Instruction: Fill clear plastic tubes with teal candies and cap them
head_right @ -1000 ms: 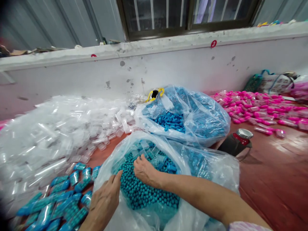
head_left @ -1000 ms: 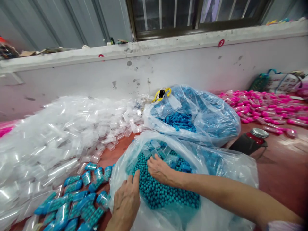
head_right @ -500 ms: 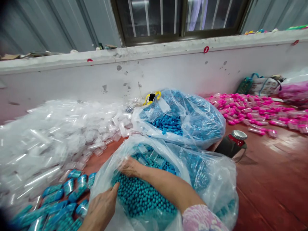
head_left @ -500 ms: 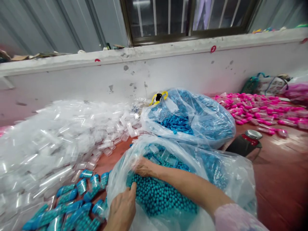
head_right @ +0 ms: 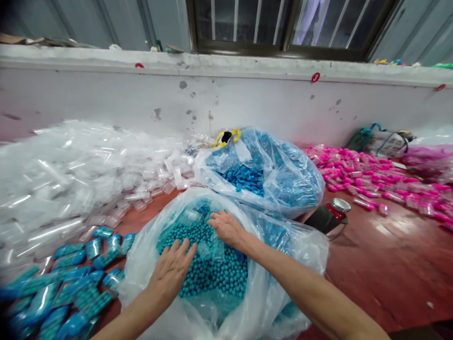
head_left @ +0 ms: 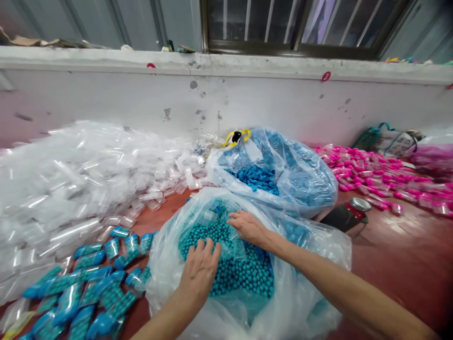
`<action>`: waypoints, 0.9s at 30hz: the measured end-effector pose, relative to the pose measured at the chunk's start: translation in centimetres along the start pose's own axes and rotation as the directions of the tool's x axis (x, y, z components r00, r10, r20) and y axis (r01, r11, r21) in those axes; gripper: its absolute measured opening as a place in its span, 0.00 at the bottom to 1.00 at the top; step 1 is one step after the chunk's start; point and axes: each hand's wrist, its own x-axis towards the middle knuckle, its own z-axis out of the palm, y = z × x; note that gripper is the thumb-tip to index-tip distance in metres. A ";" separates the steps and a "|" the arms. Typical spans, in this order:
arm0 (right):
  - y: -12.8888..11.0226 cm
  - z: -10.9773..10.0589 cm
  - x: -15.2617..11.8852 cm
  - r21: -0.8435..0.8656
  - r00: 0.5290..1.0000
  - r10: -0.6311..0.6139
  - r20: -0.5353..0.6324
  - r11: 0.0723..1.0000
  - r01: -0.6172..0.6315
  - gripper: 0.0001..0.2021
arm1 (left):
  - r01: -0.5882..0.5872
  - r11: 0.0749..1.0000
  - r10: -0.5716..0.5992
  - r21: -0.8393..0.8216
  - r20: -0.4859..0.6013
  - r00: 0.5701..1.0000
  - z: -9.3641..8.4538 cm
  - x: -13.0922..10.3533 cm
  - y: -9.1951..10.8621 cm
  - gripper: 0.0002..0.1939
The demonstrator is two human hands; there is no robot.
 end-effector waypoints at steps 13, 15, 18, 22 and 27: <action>-1.7 6.0 -4.2 0.244 0.966 0.249 -0.065 0.943 -0.227 0.09 | -0.038 0.920 0.089 -0.390 0.114 0.990 3.1 4.3 0.5 0.16; -1.3 5.5 -4.2 0.395 0.946 0.302 -0.114 0.888 -0.236 0.08 | 0.053 0.817 0.020 -0.574 0.119 0.993 2.4 4.7 0.2 0.12; -1.4 4.8 -4.4 0.487 0.925 0.350 -0.146 0.840 -0.241 0.09 | 0.105 0.587 -0.005 -0.803 0.126 0.992 1.9 4.9 -0.2 0.09; -2.5 4.7 -3.8 0.548 0.890 0.443 -0.106 0.773 -0.320 0.12 | 0.079 0.449 0.008 -0.890 0.093 0.996 2.1 4.6 0.0 0.10; -3.9 4.8 -3.1 0.720 0.896 0.427 0.122 0.583 -0.376 0.09 | 0.007 0.575 -0.044 -0.818 -0.022 0.999 2.2 3.8 0.6 0.11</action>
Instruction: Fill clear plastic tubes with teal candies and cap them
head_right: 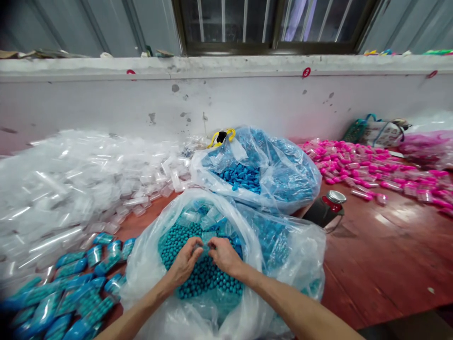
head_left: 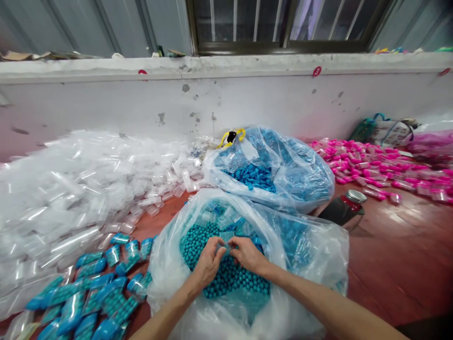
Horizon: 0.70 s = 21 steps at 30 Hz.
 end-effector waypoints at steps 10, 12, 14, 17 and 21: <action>-0.9 0.0 -0.5 -0.669 0.984 -0.133 0.122 0.721 0.181 0.11 | 0.097 0.934 -0.175 0.343 0.205 0.963 1.0 -1.6 -0.3 0.18; -1.0 -0.5 0.6 -0.710 0.985 -0.154 0.075 0.686 0.161 0.11 | 0.061 0.914 -0.162 0.401 0.224 0.961 1.1 -1.8 -0.4 0.14; -1.0 -0.9 1.7 -0.715 0.985 -0.161 0.056 0.682 0.152 0.09 | 0.033 0.879 -0.134 0.477 0.179 0.975 1.2 -1.9 -0.5 0.14; -0.5 -0.8 2.8 -0.703 0.980 -0.175 0.093 0.685 0.189 0.08 | -0.020 0.819 -0.037 0.573 0.086 0.996 1.5 -2.0 -0.7 0.17; 0.0 -0.1 2.2 -0.630 0.957 -0.229 0.176 0.721 0.289 0.10 | -0.129 0.851 0.064 0.508 0.143 0.988 1.5 -1.6 -0.6 0.23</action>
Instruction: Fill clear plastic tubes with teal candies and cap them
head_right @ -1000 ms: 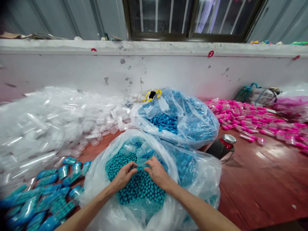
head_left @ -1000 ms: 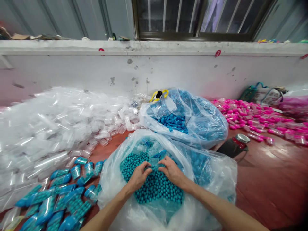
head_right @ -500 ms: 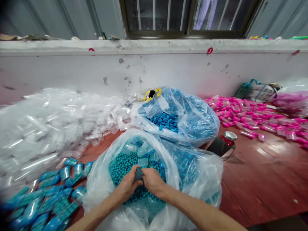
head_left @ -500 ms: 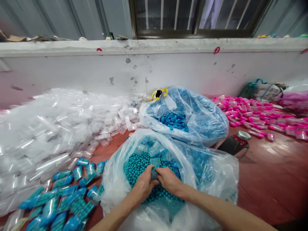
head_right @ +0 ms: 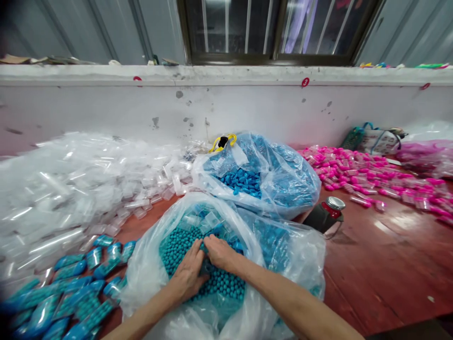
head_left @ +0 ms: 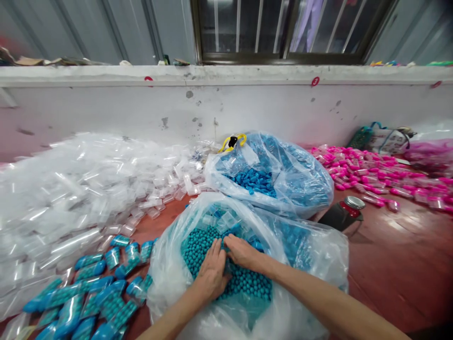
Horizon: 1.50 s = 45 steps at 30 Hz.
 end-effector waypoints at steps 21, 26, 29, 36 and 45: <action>-3.2 -1.9 5.8 0.009 0.992 -0.036 -0.124 0.999 0.038 0.12 | 0.217 0.976 -0.220 0.036 0.124 0.968 0.6 -0.6 -0.1 0.26; -4.3 -0.5 10.7 -0.019 0.993 -0.086 -0.083 0.996 0.085 0.14 | 0.171 0.985 -0.171 0.010 0.130 0.977 0.1 -0.3 0.0 0.23; -3.8 0.5 11.0 0.005 0.994 -0.102 -0.033 0.995 0.102 0.15 | 0.179 0.983 -0.174 -0.044 0.110 0.979 -0.7 0.1 0.0 0.19; -0.7 -1.1 5.3 0.083 0.997 -0.016 -0.079 0.996 0.023 0.12 | 0.218 0.899 -0.244 -0.380 -0.020 0.970 -1.2 0.5 -1.3 0.19; 0.1 0.9 -0.8 0.763 0.961 0.234 -0.150 0.646 -0.038 0.13 | 0.176 0.472 -0.191 -0.864 0.094 0.977 -2.6 1.1 -0.7 0.20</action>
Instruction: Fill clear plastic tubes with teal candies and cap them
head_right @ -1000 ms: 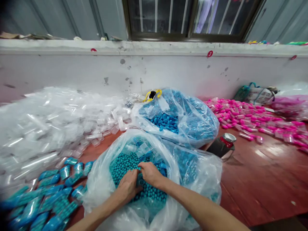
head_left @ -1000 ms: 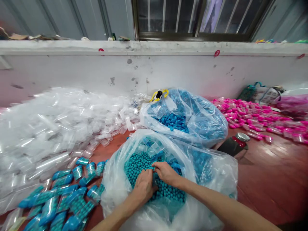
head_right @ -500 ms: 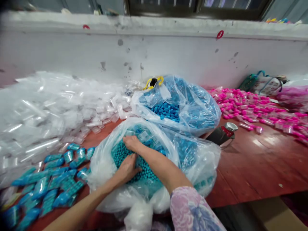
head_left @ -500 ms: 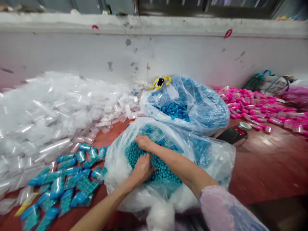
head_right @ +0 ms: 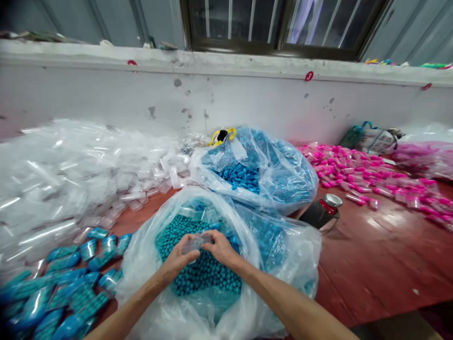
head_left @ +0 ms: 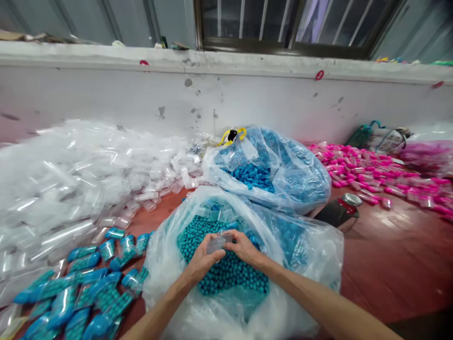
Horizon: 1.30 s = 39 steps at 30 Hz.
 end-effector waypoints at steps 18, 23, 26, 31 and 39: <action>-0.4 1.2 -0.9 -0.272 0.999 -0.024 0.021 0.962 0.029 0.08 | -0.053 0.946 0.062 0.320 -0.016 0.998 1.8 -0.8 0.4 0.39; -0.9 0.3 -1.1 -0.372 0.998 -0.060 0.035 0.925 0.069 0.17 | -0.027 0.940 0.051 0.339 -0.061 0.997 1.1 -0.4 -0.2 0.32; -1.9 -0.6 -1.3 -0.469 0.976 -0.155 0.156 0.857 0.211 0.24 | 0.025 0.913 -0.006 0.408 -0.046 0.999 0.8 0.0 -0.7 0.31; -2.2 -0.9 -1.3 -0.636 0.937 -0.131 0.323 0.704 0.317 0.17 | 0.092 0.834 -0.064 0.544 -0.071 0.995 0.6 0.1 -1.8 0.37; -1.1 -0.5 -1.3 -0.749 0.959 -0.057 0.279 0.612 0.254 0.07 | 0.007 0.544 0.124 0.839 -0.089 0.988 0.0 -1.2 -2.1 0.22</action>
